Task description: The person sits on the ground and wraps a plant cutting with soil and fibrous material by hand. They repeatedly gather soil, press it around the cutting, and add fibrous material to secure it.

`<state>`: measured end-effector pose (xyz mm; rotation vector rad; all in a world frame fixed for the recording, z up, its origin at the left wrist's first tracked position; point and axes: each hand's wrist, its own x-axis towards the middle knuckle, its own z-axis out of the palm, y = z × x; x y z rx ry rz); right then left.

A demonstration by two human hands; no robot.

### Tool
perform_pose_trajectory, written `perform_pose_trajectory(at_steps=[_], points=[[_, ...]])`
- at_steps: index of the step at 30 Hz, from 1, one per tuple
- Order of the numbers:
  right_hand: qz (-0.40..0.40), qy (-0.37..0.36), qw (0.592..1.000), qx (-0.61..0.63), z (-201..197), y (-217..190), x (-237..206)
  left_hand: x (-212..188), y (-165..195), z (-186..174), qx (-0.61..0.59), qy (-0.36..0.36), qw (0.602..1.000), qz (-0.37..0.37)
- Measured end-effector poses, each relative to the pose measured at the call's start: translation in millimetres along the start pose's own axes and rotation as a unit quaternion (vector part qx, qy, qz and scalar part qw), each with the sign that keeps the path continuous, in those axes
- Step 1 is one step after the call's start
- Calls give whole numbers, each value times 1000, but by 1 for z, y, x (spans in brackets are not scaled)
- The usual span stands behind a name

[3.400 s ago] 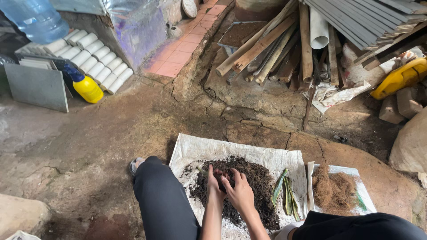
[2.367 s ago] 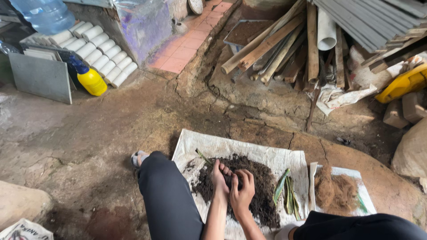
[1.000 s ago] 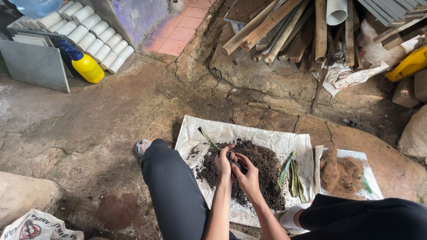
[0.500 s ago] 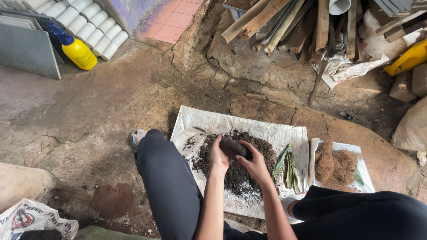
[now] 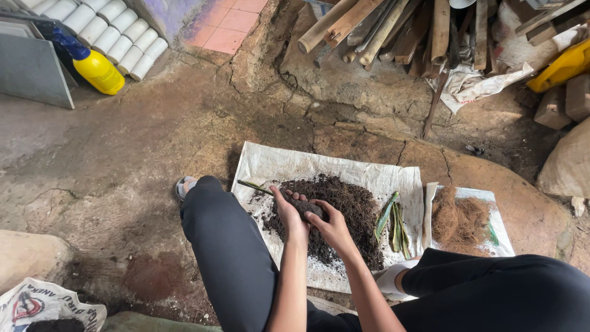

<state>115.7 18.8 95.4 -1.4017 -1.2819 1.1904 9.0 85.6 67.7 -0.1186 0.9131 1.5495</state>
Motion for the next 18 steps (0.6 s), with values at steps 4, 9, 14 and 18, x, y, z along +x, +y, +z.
perform_pose_trajectory(at_steps=[4,9,14,18], points=[[35,44,996,-73,5,-2,-5,2,-8,-4,-3,12,1000,-1],[5,37,995,-89,5,-6,-5,10,-7,-5,-6,30,1000,0],[-133,66,985,-93,3,-4,0,5,-1,1,-32,6,999,-27],[10,102,995,-16,5,2,3,-1,-15,5,91,-109,989,46]])
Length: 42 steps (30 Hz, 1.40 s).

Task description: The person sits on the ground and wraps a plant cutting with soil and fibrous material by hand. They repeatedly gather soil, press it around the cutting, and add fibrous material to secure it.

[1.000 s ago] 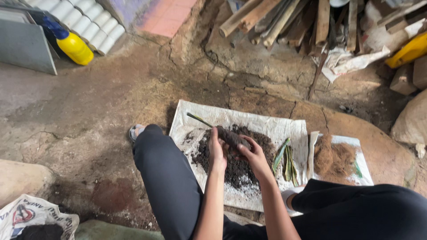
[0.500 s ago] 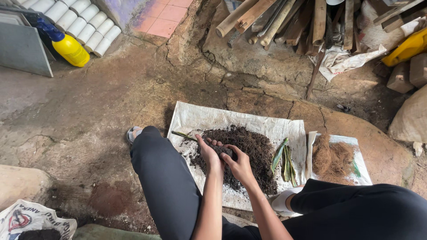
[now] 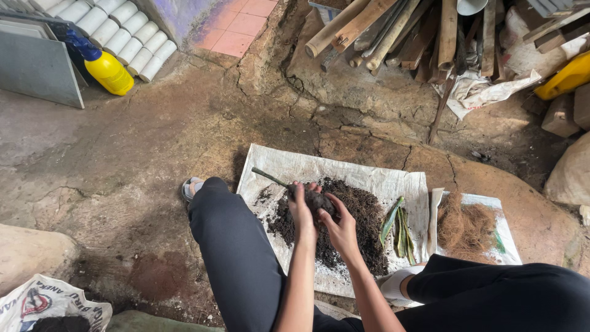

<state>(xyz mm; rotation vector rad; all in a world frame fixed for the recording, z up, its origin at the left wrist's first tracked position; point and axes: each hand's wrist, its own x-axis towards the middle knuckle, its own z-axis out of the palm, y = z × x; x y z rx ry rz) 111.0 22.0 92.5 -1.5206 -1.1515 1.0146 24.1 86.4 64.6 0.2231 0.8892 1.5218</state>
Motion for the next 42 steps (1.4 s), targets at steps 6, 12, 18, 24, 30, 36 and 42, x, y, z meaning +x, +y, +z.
perform_pose_trajectory(at_steps=[6,12,18,24,30,36,42], points=[[-174,39,974,-141,11,5,-12,26,-30,-23,-36,27,998,42],[-173,15,975,-140,1,1,-7,32,-35,-29,15,-1,999,37],[8,-30,999,15,-5,5,2,9,-6,-17,-83,79,989,-89],[-53,24,998,-3,2,11,-2,6,-9,-11,-29,-3,999,29],[-72,10,993,-94,-6,-5,-1,6,-6,-11,-25,18,999,-41],[-162,-20,982,-90,-24,-20,3,15,-3,-16,-122,18,983,-137],[-87,-25,992,-87,-37,-18,8,13,-8,-14,-27,-36,998,-49]])
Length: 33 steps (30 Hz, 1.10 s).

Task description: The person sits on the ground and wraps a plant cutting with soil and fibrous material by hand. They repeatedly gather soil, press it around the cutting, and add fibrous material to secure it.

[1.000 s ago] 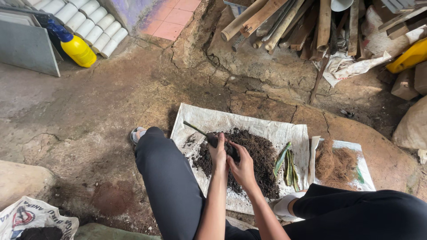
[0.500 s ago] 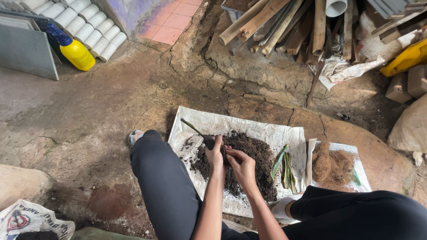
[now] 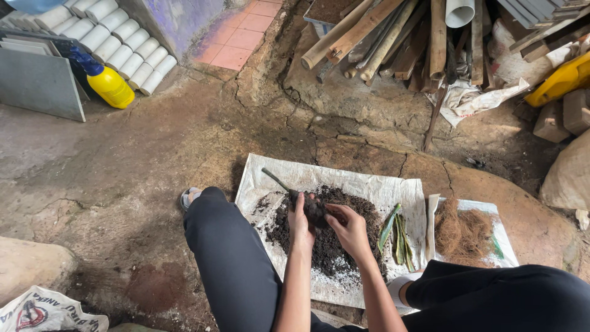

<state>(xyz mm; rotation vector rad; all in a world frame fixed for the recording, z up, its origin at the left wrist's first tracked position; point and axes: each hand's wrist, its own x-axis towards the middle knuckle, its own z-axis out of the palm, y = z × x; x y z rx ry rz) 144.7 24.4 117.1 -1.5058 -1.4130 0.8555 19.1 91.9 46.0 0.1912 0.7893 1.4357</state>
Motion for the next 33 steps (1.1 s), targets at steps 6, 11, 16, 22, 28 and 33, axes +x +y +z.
perform_pose_trajectory(at_steps=[6,11,16,22,28,33], points=[[11,-7,1000,7,-2,3,1,-16,11,11,-31,52,995,-80],[-49,11,997,-54,10,-5,-3,-17,8,13,10,24,998,-53],[-149,27,975,-160,12,-20,-10,-12,3,6,75,10,997,29],[-78,-17,985,-152,10,-7,-12,-12,0,1,119,18,991,65],[72,-58,939,331,23,29,5,-17,8,8,70,-76,992,73],[317,-68,788,524,38,39,7,-25,-6,14,319,-72,940,95]])
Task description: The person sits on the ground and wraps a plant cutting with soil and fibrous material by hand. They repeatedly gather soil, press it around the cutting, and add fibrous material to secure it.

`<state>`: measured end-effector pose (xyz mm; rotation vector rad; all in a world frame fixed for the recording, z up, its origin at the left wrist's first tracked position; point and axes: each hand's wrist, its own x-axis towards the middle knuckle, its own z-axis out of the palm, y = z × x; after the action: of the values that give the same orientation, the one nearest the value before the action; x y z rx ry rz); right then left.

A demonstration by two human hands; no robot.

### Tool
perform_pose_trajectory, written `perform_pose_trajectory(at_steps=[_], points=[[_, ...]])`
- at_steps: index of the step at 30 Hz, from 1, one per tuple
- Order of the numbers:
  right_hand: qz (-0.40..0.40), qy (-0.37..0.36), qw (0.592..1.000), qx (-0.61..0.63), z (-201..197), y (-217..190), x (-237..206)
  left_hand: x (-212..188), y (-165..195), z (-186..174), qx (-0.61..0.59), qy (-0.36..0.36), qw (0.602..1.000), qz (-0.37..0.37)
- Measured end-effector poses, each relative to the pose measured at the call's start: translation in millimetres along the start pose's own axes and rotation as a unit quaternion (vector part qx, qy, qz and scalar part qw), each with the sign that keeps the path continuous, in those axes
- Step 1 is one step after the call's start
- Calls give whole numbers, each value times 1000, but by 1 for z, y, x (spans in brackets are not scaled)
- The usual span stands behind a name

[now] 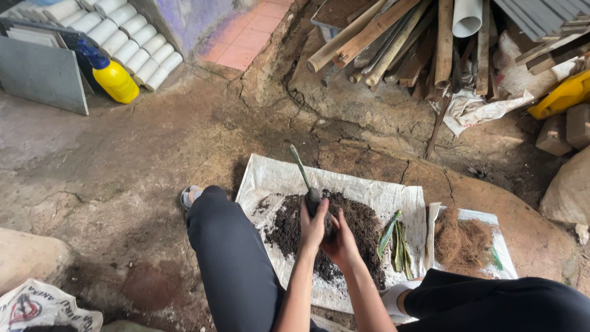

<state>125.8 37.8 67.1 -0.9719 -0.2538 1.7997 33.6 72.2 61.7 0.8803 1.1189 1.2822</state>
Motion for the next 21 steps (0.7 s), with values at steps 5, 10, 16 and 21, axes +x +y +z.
perform_pose_trajectory(at_steps=[5,10,16,21], points=[[-12,53,998,7,-8,-14,-3,8,-13,1,3,-60,993,97],[-97,31,981,-168,-13,-12,-3,14,-17,-2,-120,40,990,-60],[-260,65,928,-260,-1,23,2,11,-13,0,-213,169,951,-149],[-367,90,888,-262,0,22,0,7,-11,-1,-306,125,925,-188]])
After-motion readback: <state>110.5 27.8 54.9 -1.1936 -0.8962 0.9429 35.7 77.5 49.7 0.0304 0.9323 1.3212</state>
